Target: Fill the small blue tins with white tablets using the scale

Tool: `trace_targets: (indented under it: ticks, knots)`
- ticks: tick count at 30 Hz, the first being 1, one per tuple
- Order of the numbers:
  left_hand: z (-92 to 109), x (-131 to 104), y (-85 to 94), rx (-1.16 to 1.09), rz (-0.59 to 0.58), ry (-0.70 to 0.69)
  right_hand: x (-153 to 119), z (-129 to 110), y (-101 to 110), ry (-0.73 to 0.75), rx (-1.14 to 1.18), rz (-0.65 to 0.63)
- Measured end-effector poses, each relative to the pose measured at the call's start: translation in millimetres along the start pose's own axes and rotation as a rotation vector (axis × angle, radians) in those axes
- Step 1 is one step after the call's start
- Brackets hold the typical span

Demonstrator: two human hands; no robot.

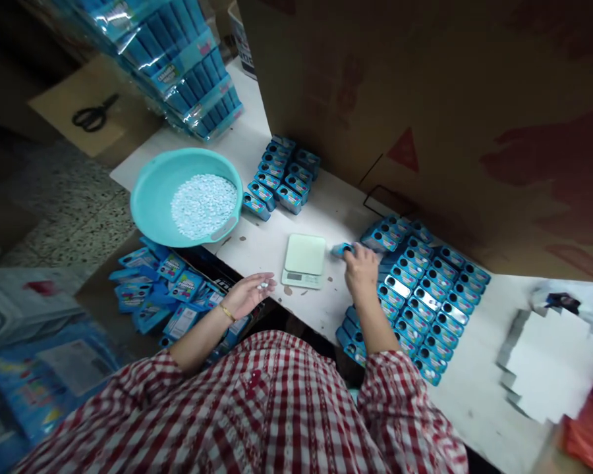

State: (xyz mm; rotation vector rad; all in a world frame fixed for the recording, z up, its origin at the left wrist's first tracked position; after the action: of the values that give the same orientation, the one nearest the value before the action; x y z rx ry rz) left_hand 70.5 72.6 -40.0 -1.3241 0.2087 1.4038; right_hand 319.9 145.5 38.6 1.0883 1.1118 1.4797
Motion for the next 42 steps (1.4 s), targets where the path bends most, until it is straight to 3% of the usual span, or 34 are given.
trace_targets:
  ticks: [4,9,15,18,22,29,32,35,39,42]
  knots:
    - [-5,3,-16.3,-0.113,-0.053,0.055,13,-84,14,0.255,0.137,-0.079]
    - [-11,5,-15.3,-0.191,-0.063,0.088,-1,-124,20,0.236,0.361,-0.09]
    - [-33,-5,12.5,-0.177,-0.002,0.117,-57,-210,30,0.396,0.647,-0.251]
    - [-41,-13,29.4,-0.21,0.05,0.127,-65,-226,27,0.398,0.659,-0.285]
    - [-40,-22,36.2,-0.23,0.074,0.131,-63,-222,23,0.39,0.675,-0.297]
    - [-32,-26,25.7,-0.256,0.084,0.123,-56,-214,24,0.372,0.717,-0.284]
    - [-29,-26,11.3,-0.241,0.04,0.125,-52,-200,28,0.335,0.794,-0.251]
    - [-19,-26,-18.1,-0.208,-0.067,0.128,-36,-166,39,0.228,0.958,-0.132]
    - [18,-18,-48.9,-0.087,-0.161,-0.007,-2,-111,41,0.048,0.924,0.008]
    - [72,-6,-36.6,0.086,-0.087,-0.287,17,-96,29,0.078,0.759,-0.004]
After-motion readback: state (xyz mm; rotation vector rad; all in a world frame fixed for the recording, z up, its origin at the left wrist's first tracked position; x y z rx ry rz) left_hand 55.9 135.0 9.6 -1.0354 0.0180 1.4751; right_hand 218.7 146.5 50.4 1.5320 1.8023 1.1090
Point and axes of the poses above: each hand's wrist, its own x-axis towards the middle knuckle, its own y-axis out of the back of the hand, z = x × y, the point moved 10 cm from there along x, towards the middle knuckle, and after that the axes turned 5 degrees about -x, right-handed, at the moved point
